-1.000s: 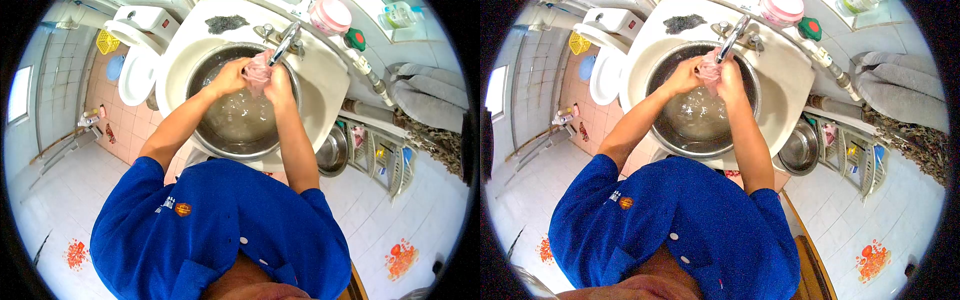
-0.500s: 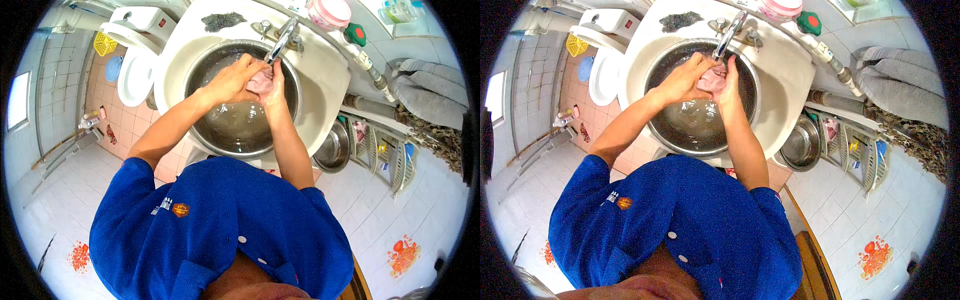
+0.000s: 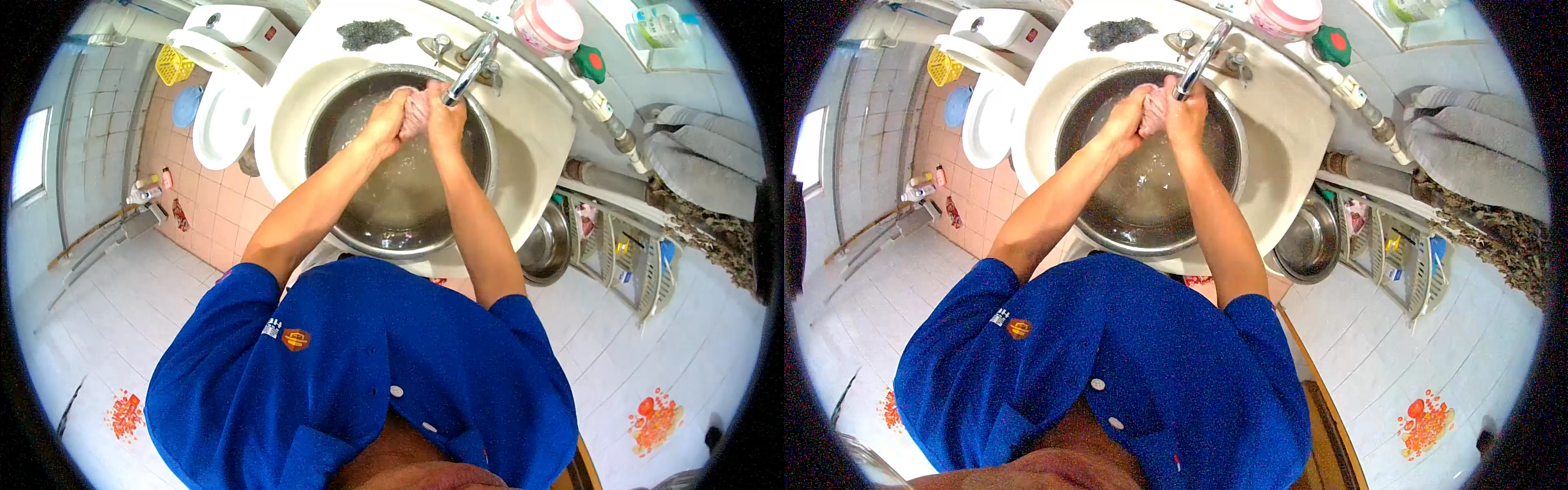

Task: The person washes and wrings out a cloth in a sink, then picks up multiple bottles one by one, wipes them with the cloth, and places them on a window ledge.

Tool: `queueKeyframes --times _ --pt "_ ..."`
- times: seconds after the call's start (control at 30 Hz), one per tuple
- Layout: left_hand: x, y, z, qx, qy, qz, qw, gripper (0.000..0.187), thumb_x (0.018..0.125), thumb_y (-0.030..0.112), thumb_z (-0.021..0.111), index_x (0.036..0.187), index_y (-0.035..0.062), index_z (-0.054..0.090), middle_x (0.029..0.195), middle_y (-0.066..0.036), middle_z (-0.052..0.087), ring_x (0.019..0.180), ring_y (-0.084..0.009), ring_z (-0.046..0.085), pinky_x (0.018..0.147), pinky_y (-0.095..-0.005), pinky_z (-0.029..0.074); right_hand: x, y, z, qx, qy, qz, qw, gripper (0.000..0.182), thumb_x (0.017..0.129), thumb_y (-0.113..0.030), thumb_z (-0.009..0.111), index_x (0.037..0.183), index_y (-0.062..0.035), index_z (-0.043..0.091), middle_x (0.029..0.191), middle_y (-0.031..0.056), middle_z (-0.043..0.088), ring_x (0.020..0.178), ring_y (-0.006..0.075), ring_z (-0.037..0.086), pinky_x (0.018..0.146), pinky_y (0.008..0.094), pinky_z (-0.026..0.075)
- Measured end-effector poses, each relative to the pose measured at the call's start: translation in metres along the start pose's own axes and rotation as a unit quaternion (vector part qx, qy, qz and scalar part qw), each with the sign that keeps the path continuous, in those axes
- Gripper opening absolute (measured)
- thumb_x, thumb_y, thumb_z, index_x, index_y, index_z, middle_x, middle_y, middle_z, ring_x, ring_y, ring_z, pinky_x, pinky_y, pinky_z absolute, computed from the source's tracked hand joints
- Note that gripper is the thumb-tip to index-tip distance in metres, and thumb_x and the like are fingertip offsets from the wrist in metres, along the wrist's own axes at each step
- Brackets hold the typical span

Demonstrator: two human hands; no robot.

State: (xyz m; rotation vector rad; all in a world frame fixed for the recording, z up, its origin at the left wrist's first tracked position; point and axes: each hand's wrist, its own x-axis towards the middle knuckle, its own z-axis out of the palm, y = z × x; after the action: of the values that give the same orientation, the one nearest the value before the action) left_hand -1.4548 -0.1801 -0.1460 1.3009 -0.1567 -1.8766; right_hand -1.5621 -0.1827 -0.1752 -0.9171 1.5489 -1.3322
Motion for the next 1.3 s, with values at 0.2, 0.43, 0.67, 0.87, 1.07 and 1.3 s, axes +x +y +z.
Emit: queueKeyframes --times 0.2,0.43,0.67,0.87,1.07,1.3 --pt "-0.041 0.030 -0.004 0.550 -0.201 0.563 0.584 0.023 0.088 0.018 0.060 0.106 0.0038 0.058 0.102 -0.014 0.058 0.086 -0.0321 0.062 0.075 -0.0366 0.053 -0.013 -0.029 -0.024 0.454 -0.112 0.365 0.805 0.050 0.097 -0.056 0.039 0.098 -0.0100 0.059 0.096 0.0063 0.066 0.082 0.0211 0.065 0.074 0.0404 0.054" --pt "-0.007 0.003 0.002 0.509 -0.086 0.431 0.740 0.026 0.092 0.027 0.053 0.096 0.0024 0.059 0.085 -0.014 0.057 0.077 -0.0304 0.060 0.069 -0.0414 0.048 0.001 -0.008 0.005 0.342 -0.023 0.241 0.908 0.030 0.093 -0.032 0.053 0.075 -0.0090 0.060 0.061 0.0018 0.057 0.056 0.0170 0.056 0.050 0.0348 0.044" --pt "0.015 -0.010 -0.010 0.038 -0.048 -0.079 0.995 0.025 0.098 0.032 0.045 0.085 0.0142 0.057 0.067 0.002 0.054 0.049 -0.0101 0.048 0.036 -0.0246 0.032 0.001 -0.038 -0.002 -0.116 -0.142 -0.124 0.975 0.032 0.087 -0.023 0.064 0.067 0.0006 0.055 0.056 0.0084 0.054 0.054 0.0153 0.046 0.057 0.0340 0.043" --pt "-0.025 0.025 0.006 0.473 -0.138 0.569 0.659 0.016 0.087 0.015 0.056 0.099 0.0052 0.058 0.091 -0.011 0.057 0.082 -0.0234 0.058 0.069 -0.0348 0.050 0.006 -0.004 -0.017 0.361 -0.124 0.257 0.888 0.026 0.093 -0.035 0.053 0.099 -0.0117 0.059 0.089 0.0006 0.062 0.082 0.0181 0.063 0.067 0.0350 0.054" --pt "-0.030 0.029 0.009 0.581 -0.296 0.513 0.558 0.017 0.088 0.018 0.057 0.097 0.0041 0.060 0.097 -0.016 0.055 0.089 -0.0387 0.056 0.076 -0.0436 0.048 -0.001 0.029 -0.015 0.444 -0.153 0.383 0.795 0.016 0.082 -0.030 0.063 0.078 -0.0154 0.059 0.062 -0.0009 0.055 0.048 0.0131 0.051 0.045 0.0288 0.043" --pt "0.018 0.000 0.001 0.124 -0.022 -0.041 0.991 0.023 0.097 0.035 0.049 0.087 0.0157 0.059 0.066 0.002 0.055 0.045 -0.0061 0.042 0.033 -0.0218 0.023 0.018 -0.021 0.006 0.024 -0.169 0.036 0.985 0.027 0.084 -0.021 0.060 0.063 -0.0070 0.052 0.054 0.0052 0.049 0.046 0.0176 0.049 0.043 0.0316 0.037"
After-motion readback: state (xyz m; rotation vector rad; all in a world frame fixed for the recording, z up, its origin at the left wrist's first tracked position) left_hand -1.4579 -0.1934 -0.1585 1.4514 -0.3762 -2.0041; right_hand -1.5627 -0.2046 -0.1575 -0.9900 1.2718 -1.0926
